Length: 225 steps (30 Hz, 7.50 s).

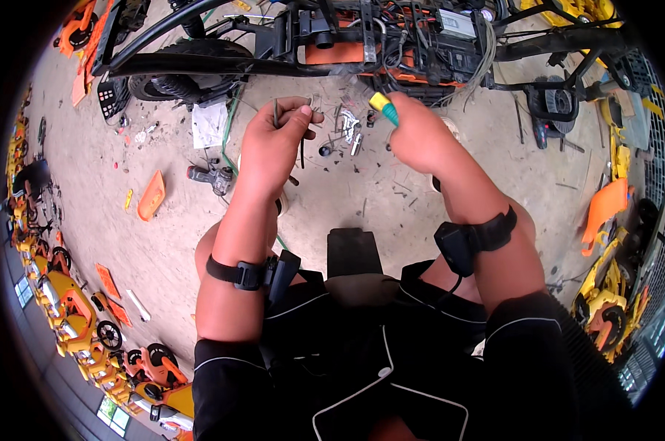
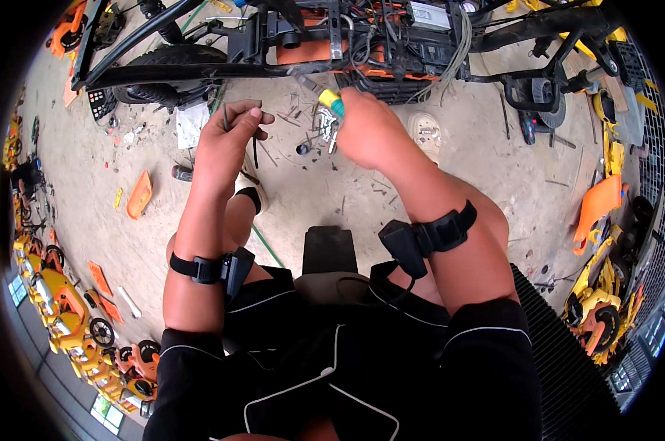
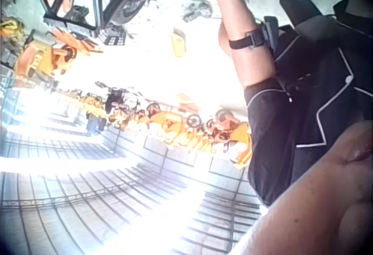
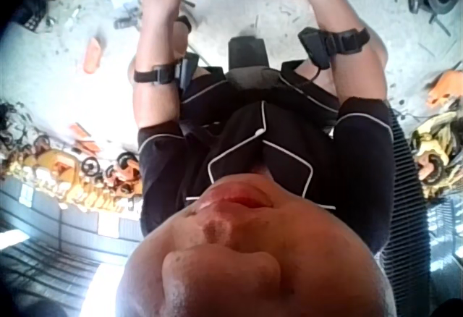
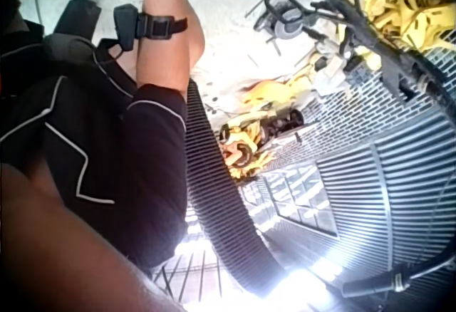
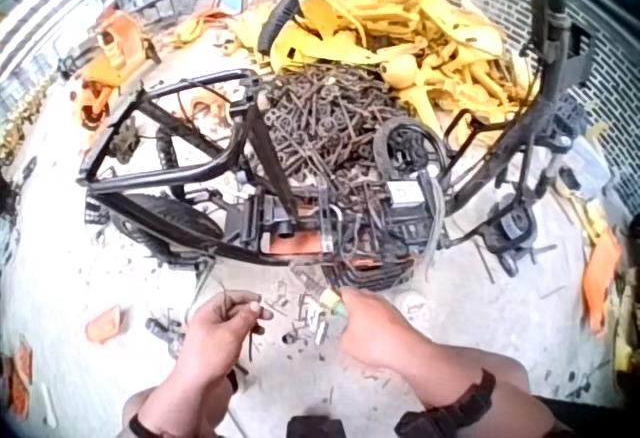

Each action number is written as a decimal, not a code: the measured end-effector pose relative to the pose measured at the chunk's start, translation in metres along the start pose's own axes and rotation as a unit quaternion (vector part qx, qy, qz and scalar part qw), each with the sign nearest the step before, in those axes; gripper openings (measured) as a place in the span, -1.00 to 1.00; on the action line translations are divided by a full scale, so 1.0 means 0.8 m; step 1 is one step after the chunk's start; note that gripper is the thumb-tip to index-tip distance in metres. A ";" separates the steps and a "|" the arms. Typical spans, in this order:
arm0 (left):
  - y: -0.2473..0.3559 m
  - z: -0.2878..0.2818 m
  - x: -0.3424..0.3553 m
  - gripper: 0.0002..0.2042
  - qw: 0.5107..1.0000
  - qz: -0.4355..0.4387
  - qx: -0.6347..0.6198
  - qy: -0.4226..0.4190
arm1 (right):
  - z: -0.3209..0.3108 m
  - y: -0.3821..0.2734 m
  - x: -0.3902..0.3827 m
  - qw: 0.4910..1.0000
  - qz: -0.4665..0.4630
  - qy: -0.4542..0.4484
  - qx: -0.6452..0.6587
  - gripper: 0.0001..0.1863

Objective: The person uses pliers to strip and trim a wire on a motorcycle frame, holding the wire with one hand while manipulating the tool with the other.

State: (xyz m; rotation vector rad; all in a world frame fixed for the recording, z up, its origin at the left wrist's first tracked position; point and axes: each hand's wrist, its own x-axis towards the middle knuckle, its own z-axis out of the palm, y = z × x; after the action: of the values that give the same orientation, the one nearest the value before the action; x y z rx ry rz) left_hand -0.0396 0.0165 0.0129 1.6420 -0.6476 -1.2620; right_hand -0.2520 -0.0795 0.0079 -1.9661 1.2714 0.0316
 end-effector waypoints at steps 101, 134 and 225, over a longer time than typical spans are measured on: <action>0.036 -0.063 0.018 -0.49 0.992 -0.038 0.020 -0.115 | 0.032 -0.036 0.023 0.954 -0.040 -0.154 0.256 -0.66; 0.042 -0.093 -0.039 -0.01 0.943 0.019 -0.061 -0.326 | 0.019 -0.075 -0.053 0.869 -0.085 -0.299 0.386 -0.78; 0.041 0.001 -0.015 -0.86 0.984 0.097 -0.132 -0.073 | -0.036 -0.056 -0.055 0.756 0.032 -0.171 0.631 -0.41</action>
State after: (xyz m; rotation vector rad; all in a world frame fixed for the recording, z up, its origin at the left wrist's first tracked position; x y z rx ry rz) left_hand -0.0399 0.0123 0.0475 1.2472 -0.6800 -1.2736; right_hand -0.2496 -0.0548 0.0727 -0.6713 0.7196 -0.3379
